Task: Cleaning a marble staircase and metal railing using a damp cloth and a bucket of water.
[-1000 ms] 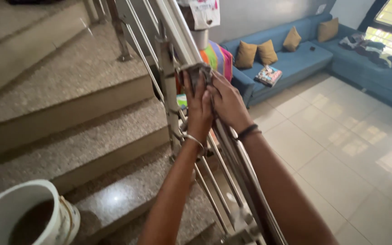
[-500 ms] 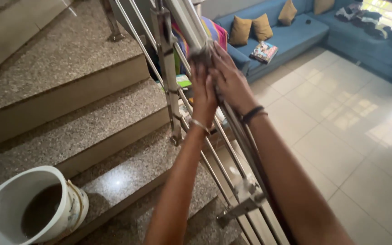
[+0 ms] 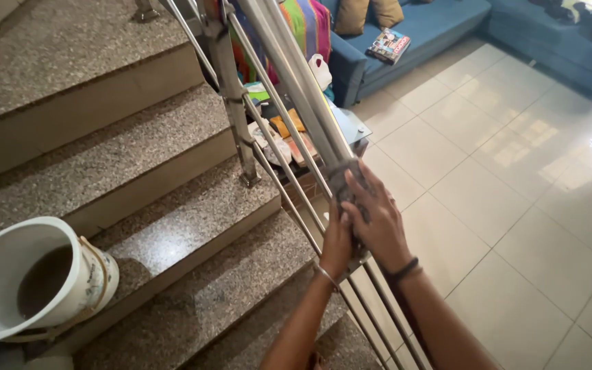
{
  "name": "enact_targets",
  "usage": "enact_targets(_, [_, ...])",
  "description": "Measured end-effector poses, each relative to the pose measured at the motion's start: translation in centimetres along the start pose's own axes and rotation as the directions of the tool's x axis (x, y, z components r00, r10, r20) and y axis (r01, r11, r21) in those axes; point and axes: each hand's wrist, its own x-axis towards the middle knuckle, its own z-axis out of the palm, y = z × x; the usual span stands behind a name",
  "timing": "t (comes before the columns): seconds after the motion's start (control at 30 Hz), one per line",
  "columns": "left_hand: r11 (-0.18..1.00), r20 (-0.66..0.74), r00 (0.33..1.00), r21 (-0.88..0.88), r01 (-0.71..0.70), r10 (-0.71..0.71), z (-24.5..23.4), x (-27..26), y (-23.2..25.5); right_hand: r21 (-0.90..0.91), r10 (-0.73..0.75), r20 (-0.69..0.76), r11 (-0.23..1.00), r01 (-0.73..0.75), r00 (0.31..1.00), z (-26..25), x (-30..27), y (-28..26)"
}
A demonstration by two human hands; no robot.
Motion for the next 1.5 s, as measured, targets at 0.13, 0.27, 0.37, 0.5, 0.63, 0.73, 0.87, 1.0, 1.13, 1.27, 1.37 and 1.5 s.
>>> enact_targets(0.13, [0.903,-0.062,0.972,0.359,0.235,-0.228,0.2,-3.7,-0.3,-0.241,-0.048,-0.084,0.970,0.026,0.995,-0.6,-5.6,0.2])
enact_targets(0.27, [0.946,0.008,0.999,0.322,0.048,-0.054,-2.0,-5.3,-4.0,-0.332,-0.093,-0.193,0.943,0.024,0.977,-1.2,-7.3,-2.7])
enact_targets(0.37, [0.937,0.027,0.995,0.333,-0.100,0.097,-3.0,-6.4,-3.7,-0.170,-0.122,-0.296,0.983,0.074,0.947,2.4,-9.9,-0.3])
enact_targets(0.5, [0.971,-0.198,0.980,0.237,0.014,0.035,-5.4,-3.9,-2.5,-0.121,-0.144,-0.320,0.986,0.111,0.936,6.5,-7.3,-1.0])
enact_targets(0.63, [0.820,-0.182,0.973,0.572,-0.014,0.144,-10.5,3.9,-2.1,-0.195,-0.131,-0.305,0.978,0.073,0.943,11.4,-1.6,-0.5])
enact_targets(0.73, [0.545,0.116,0.907,0.766,-0.341,0.405,-13.7,10.4,-2.9,-0.077,-0.011,-0.302,0.997,-0.013,0.953,14.5,1.4,1.0])
enact_targets(0.87, [0.231,0.408,0.840,0.833,-0.503,0.358,-15.7,15.5,-2.7,-0.057,0.180,-0.291,0.977,-0.205,0.940,17.6,2.0,4.4])
enact_targets(1.0, [-0.115,0.549,0.794,0.834,-0.539,0.261,-17.0,18.8,1.4,-0.034,0.256,-0.290,0.960,-0.277,0.922,18.8,6.3,4.4])
enact_targets(1.13, [0.089,0.501,0.812,0.832,-0.547,0.300,-18.6,25.4,6.5,0.081,0.186,-0.286,0.982,-0.170,0.940,19.1,15.3,1.7])
enact_targets(1.27, [0.122,0.314,0.825,0.903,-0.413,0.470,-18.4,31.9,13.5,0.172,0.009,-0.323,0.984,0.049,0.946,20.6,25.2,0.6])
enact_targets(1.37, [0.217,0.233,0.895,0.918,-0.331,0.381,-18.4,35.8,16.7,0.186,0.006,-0.294,0.981,0.051,0.956,21.8,30.5,1.6])
enact_targets(1.5, [0.161,0.351,0.768,0.850,-0.501,0.536,-19.0,36.8,17.2,0.160,-0.015,-0.313,0.985,0.069,0.950,22.4,32.9,1.6])
